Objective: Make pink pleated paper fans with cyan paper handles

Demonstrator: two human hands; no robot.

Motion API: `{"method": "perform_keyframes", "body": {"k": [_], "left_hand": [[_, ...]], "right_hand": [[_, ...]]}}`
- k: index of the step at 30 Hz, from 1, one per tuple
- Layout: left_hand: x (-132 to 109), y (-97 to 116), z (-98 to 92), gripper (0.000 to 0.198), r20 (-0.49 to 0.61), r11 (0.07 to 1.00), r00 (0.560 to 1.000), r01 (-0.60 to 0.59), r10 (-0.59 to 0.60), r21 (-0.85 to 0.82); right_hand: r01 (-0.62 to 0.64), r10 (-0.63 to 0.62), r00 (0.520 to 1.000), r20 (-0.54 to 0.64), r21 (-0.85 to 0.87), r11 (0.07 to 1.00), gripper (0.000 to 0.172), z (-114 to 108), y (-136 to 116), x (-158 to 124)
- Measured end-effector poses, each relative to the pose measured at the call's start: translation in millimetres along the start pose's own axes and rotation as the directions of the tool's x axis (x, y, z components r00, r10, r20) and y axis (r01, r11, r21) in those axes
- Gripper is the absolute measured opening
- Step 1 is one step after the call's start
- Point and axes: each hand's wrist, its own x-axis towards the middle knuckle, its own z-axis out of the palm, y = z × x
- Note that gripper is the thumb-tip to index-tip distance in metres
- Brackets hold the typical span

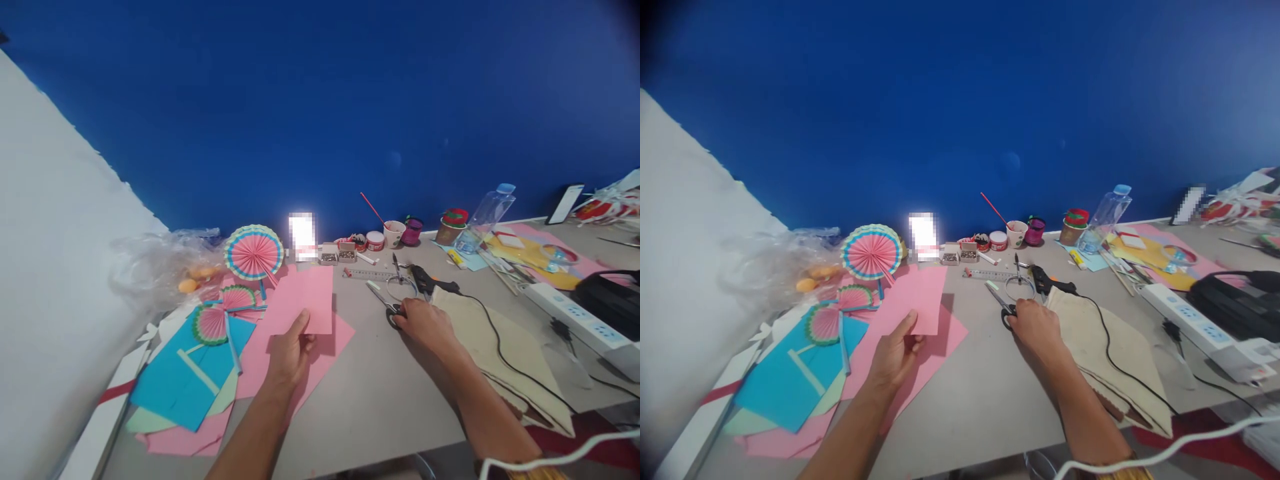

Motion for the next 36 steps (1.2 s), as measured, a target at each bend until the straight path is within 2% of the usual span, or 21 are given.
{"method": "perform_keyframes", "body": {"k": [2, 3, 4, 6, 8, 9, 10, 11, 12, 16, 22, 29, 36], "left_hand": [[-2, 3, 2.7, 0.044, -0.058, 0.997, 0.998, -0.019, 0.015, -0.079], [-4, 5, 4.7, 0.042, -0.074, 0.993, 0.997, -0.010, 0.001, -0.117], [-5, 8, 7.1, 0.040, -0.076, 0.989, 0.997, 0.012, -0.023, -0.145], [-8, 14, 13.2, 0.032, -0.059, 0.979, 0.996, 0.051, -0.063, -0.195], [-10, 20, 19.9, 0.023, -0.060, 0.967, 0.994, 0.071, -0.088, -0.245], [-11, 22, 23.0, 0.019, -0.067, 0.961, 0.993, 0.079, -0.100, -0.267], [-11, 24, 25.7, 0.017, -0.076, 0.954, 0.991, 0.086, -0.112, -0.286], [-12, 25, 27.9, 0.016, -0.078, 0.948, 0.989, 0.093, -0.122, -0.303], [-12, 26, 29.5, 0.015, -0.072, 0.944, 0.989, 0.100, -0.129, -0.315], [-10, 25, 31.1, 0.018, -0.037, 0.940, 0.993, 0.096, -0.114, -0.327], [-7, 23, 28.8, 0.016, -0.076, 0.925, 0.983, 0.129, -0.166, -0.357], [-7, 23, 24.7, 0.012, -0.089, 0.912, 0.967, 0.191, -0.238, -0.364], [-8, 20, 23.3, 0.013, -0.059, 0.909, 0.967, 0.212, -0.248, -0.359]], "right_hand": [[0.006, -0.019, 0.998, 0.052, 0.233, 0.972, 0.015, -2, -1, -4], [0.005, -0.052, 0.993, 0.103, 0.417, 0.909, 0.018, -3, -3, -8], [-0.013, -0.110, 0.980, 0.164, 0.610, 0.792, 0.022, -2, -7, -15], [-0.120, -0.289, 0.921, 0.262, 0.895, 0.430, 0.035, 3, -21, -34], [-0.276, -0.461, 0.836, 0.298, 0.954, 0.116, 0.046, 14, -39, -59], [-0.338, -0.520, 0.802, 0.295, 0.941, 0.013, 0.050, 21, -48, -72], [-0.393, -0.554, 0.776, 0.302, 0.918, -0.050, 0.054, 28, -57, -84], [-0.445, -0.575, 0.749, 0.330, 0.893, -0.069, 0.058, 35, -64, -95], [-0.465, -0.564, 0.745, 0.356, 0.883, -0.056, 0.058, 42, -71, -103], [-0.380, -0.503, 0.799, 0.330, 0.925, 0.002, 0.068, 61, -82, -121], [-0.374, -0.523, 0.798, 0.299, 0.927, -0.039, 0.076, 75, -84, -123], [-0.407, -0.562, 0.779, 0.277, 0.906, -0.118, 0.080, 76, -87, -125], [-0.423, -0.549, 0.789, 0.278, 0.893, -0.156, 0.077, 71, -92, -126]]}}
